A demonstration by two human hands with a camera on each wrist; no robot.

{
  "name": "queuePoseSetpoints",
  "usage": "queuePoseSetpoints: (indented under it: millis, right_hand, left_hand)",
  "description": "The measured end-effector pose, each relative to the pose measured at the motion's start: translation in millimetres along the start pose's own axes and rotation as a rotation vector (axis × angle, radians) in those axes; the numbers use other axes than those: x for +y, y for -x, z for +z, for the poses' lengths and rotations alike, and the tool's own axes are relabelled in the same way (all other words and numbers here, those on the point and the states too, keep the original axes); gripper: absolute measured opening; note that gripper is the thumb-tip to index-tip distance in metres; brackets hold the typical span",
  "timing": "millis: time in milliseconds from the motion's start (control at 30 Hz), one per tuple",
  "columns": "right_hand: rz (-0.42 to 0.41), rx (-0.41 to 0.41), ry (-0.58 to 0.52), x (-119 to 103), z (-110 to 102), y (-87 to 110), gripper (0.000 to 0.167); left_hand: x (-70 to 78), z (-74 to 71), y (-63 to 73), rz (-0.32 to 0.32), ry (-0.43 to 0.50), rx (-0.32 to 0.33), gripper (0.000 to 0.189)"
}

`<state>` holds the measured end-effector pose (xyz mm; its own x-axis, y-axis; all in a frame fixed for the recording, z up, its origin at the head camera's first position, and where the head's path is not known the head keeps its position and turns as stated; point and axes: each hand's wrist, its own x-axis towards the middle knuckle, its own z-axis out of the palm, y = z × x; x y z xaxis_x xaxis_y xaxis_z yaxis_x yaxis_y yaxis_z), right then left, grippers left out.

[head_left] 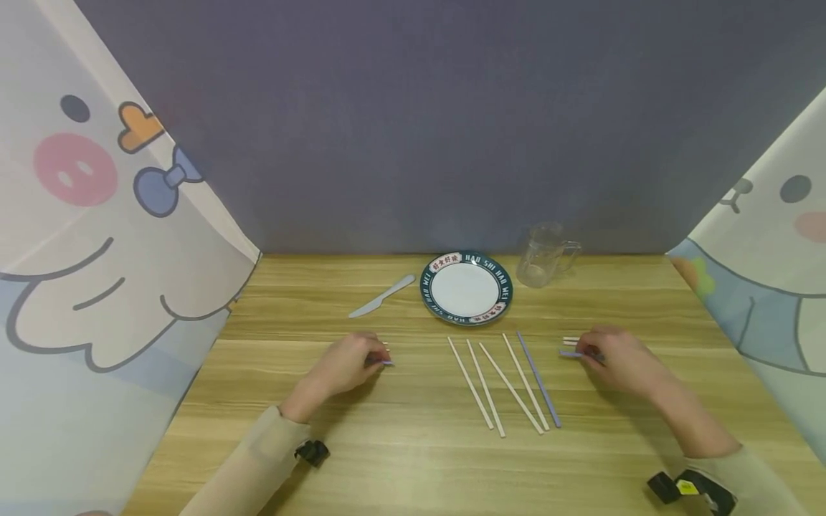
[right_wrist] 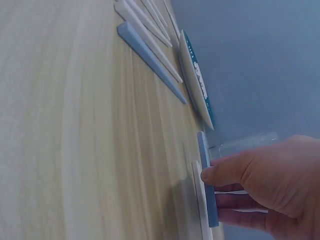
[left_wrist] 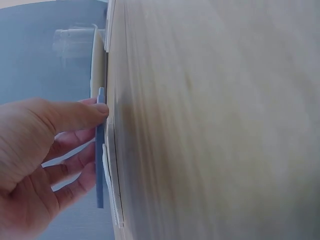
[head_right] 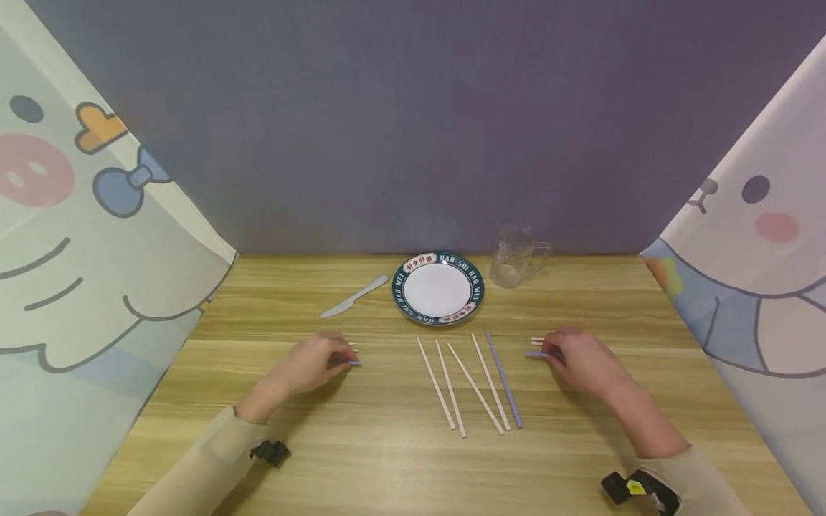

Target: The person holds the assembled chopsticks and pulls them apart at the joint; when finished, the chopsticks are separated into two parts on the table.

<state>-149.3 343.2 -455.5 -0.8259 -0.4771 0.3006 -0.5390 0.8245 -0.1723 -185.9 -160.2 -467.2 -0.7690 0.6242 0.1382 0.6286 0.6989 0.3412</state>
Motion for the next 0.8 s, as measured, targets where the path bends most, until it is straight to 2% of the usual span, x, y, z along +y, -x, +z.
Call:
queuePoseSetpoints:
  millis: [267,433,600,800]
  right_hand:
    - [0.025,-0.035,-0.007,2,5,1.9,0.023]
    - [0.082,-0.090,-0.029,0,10,-5.1,0.018]
    - [0.132,-0.099,-0.029,1,11,-7.1,0.015]
    - [0.154,-0.082,-0.017,5,6,-3.1,0.017]
  left_hand:
    - [-4.1,-0.4,-1.0,-0.037,0.003,-0.030,0.007]
    - [-8.9,-7.3,0.7,-0.062,0.009,-0.049,0.011]
    - [-10.9,-12.0,-1.1,-0.043,0.037,-0.055,0.011]
    - [-13.0,-9.3,-7.7,-0.039,0.047,-0.068,0.010]
